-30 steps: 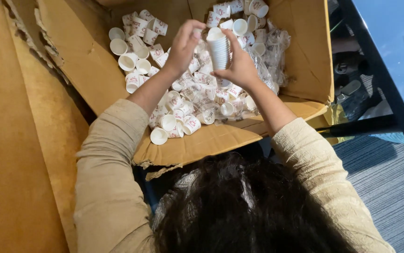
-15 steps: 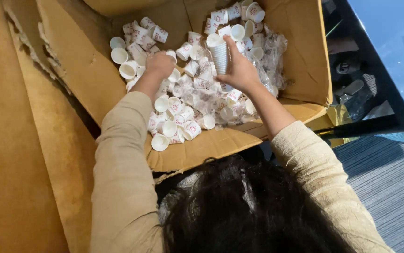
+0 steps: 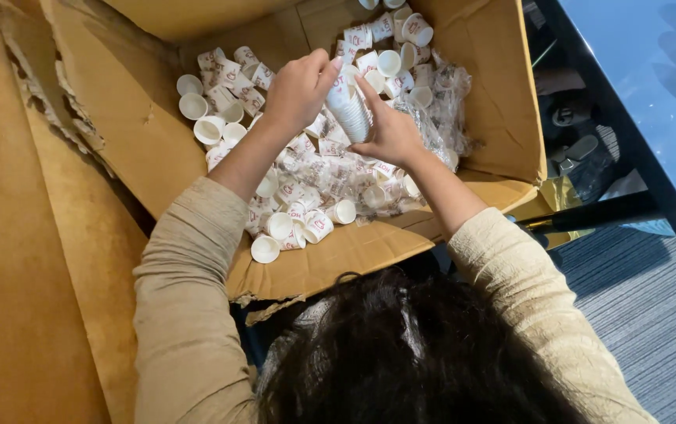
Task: The recorder is taking small paper cups out of a large cardboard box, stacking them, and placing them on a blue table.
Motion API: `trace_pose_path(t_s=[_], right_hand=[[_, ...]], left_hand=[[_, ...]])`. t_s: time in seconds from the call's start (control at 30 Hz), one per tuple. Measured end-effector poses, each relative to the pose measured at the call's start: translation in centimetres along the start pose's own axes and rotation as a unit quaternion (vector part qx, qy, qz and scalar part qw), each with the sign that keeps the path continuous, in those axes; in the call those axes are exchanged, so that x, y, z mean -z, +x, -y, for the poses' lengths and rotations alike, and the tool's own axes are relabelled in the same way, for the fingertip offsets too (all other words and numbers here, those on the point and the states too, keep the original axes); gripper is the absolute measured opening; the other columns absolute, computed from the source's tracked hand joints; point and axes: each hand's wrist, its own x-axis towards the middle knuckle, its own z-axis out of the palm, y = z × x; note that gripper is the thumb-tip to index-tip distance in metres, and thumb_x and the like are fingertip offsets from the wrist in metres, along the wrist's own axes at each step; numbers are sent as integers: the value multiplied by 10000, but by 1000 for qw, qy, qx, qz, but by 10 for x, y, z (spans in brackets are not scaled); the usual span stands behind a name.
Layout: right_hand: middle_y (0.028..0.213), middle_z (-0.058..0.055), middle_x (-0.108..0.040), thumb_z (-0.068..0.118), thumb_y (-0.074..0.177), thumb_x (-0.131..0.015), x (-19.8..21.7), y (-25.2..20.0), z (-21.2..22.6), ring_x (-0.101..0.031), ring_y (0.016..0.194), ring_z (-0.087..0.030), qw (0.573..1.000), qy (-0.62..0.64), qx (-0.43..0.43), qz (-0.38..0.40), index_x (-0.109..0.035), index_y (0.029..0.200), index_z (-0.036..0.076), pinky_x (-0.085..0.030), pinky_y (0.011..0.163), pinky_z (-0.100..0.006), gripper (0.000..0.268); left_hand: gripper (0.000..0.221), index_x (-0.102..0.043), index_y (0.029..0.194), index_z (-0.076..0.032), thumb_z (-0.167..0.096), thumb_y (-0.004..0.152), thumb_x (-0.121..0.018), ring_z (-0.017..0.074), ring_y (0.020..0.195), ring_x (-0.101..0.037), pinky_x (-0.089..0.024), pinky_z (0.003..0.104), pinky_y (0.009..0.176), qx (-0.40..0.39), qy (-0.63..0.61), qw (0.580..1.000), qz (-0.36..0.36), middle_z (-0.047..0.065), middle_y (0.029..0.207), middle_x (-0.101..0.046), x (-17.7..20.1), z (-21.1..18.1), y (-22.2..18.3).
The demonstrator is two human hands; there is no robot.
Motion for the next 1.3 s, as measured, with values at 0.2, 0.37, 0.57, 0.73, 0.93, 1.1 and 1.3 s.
trace_pose_path(t_s=[0.2,0.37,0.57,0.73,0.93,1.1,1.3], right_hand=[[995,-209,-748,331,662,-937,-9,-1,-5,-742,857,-359,997,67,-36,19,-55,1648,266,-585,800,-451,1325],[1087,-220,-729,337,674,-974,-10,-2,-12,-738,881,-389,998,52,-4,-35,-74,1637,276,-580,783,-472,1320],[1089,-228,-727,337,673,-981,-10,-1,-8,-722,897,-421,997,35,-35,-52,-46,1629,275,-564,781,-491,1338],[1028,-218,-737,318,672,-965,-12,3,-16,-721,888,-415,996,24,-89,-12,-38,1627,281,-560,792,-489,1332],[1026,-190,-747,284,685,-940,0,-1,0,-742,891,-374,995,18,-98,-4,-53,1634,292,-566,774,-473,1299],[1160,-217,-720,297,684,-972,-7,-4,-12,-723,953,-400,994,15,-50,-97,-61,1626,286,-566,806,-474,1311],[1265,-212,-701,303,712,-963,-13,-2,-31,-718,1032,-400,983,32,-56,-169,-34,1640,272,-574,828,-467,1313]], left_hand=[[455,-417,1395,-22,-350,1087,-479,412,1141,-630,-480,522,946,-110,-126,982,83,222,1224,-671,-27,8,-8],[437,-517,1444,-131,-374,1122,-350,302,1403,-540,-395,462,1184,78,-111,976,172,95,1557,-502,-30,69,2],[399,-655,1305,-171,-224,927,-539,305,1461,-327,-302,570,1132,-20,409,878,247,109,1564,-396,-109,209,-32],[348,-707,1272,-73,-168,999,-514,289,1365,-505,-448,521,1052,28,347,915,204,117,1447,-577,-110,214,-5],[290,-758,1130,-47,-98,930,-553,301,1316,-551,-453,465,1067,-20,362,891,273,116,1525,-516,-88,169,-5],[347,-707,1193,-33,-87,871,-588,317,1286,-545,-440,520,1033,-57,331,921,197,119,1464,-534,-100,161,2],[224,-782,930,-22,-216,929,-671,385,812,-715,-566,465,765,19,57,998,12,213,868,-711,19,49,68]])
